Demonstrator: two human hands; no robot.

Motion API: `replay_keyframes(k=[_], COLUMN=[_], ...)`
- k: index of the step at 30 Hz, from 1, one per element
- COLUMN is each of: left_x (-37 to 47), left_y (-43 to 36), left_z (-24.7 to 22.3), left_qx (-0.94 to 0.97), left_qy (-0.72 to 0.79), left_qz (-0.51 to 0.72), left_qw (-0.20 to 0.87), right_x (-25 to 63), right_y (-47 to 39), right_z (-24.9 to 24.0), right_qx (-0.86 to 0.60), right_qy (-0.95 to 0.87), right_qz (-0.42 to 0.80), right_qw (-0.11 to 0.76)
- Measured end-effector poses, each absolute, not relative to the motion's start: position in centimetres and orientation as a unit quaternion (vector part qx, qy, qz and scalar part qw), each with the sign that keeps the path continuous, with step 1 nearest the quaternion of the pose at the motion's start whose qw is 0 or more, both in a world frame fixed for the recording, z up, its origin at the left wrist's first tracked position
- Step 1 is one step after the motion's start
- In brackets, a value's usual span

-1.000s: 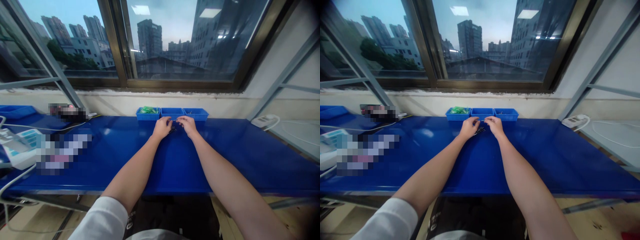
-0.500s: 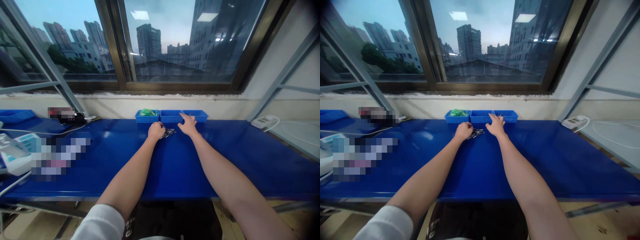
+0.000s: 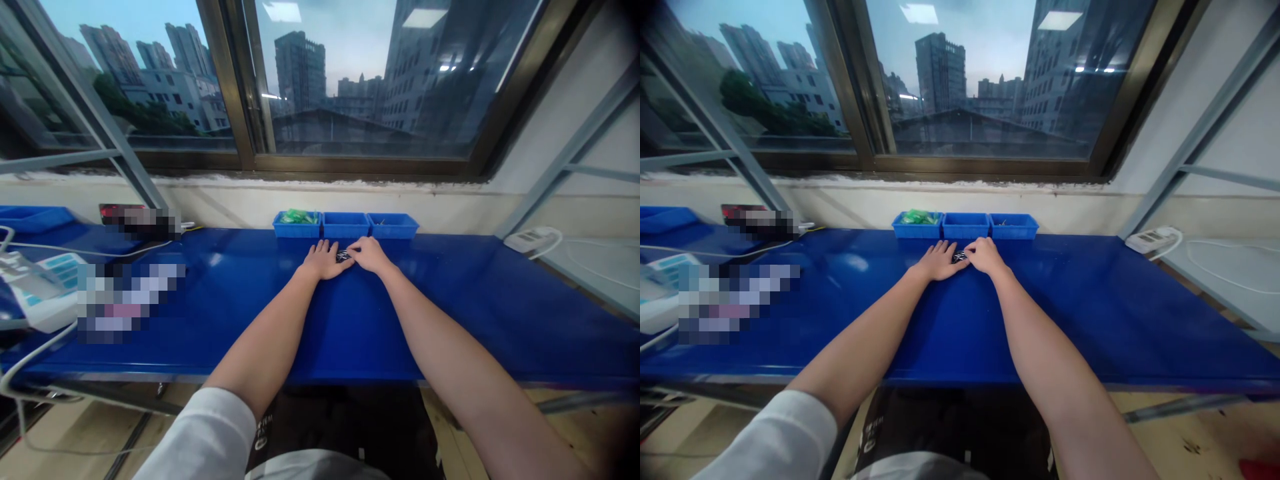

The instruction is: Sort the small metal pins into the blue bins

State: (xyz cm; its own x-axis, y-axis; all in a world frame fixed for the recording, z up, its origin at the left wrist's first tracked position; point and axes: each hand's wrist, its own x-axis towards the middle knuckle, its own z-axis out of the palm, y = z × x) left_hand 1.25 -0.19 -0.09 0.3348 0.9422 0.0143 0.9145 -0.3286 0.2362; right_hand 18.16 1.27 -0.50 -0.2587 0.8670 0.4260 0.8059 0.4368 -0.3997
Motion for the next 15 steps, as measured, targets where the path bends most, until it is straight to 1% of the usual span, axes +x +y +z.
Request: replay_keyframes(k=[5,10,12,15], left_x=[2.2,2.4,2.3,2.3], left_y=[0.1,0.7,0.8,0.8], left_z=[-0.3,-0.5,-0.6,-0.7], left_qx=[0.829,0.845,0.849,0.849], left_qy=[0.545,0.52,0.513,0.513], left_qz=[0.086,0.102,0.107,0.11], left_qw=[0.085,0.077,0.072,0.069], right_x=[18.3,18.5,18.5,18.5], right_y=[1.5,2.2,2.4,2.4], right_z=[-0.8,-1.1,-1.2,-1.1], right_qx=[-0.518,-0.533,-0.55,-0.576], right_qy=[-0.78,-0.767,-0.758,-0.754], right_qz=[0.098,0.085,0.068,0.062], right_qw=[0.337,0.348,0.345,0.309])
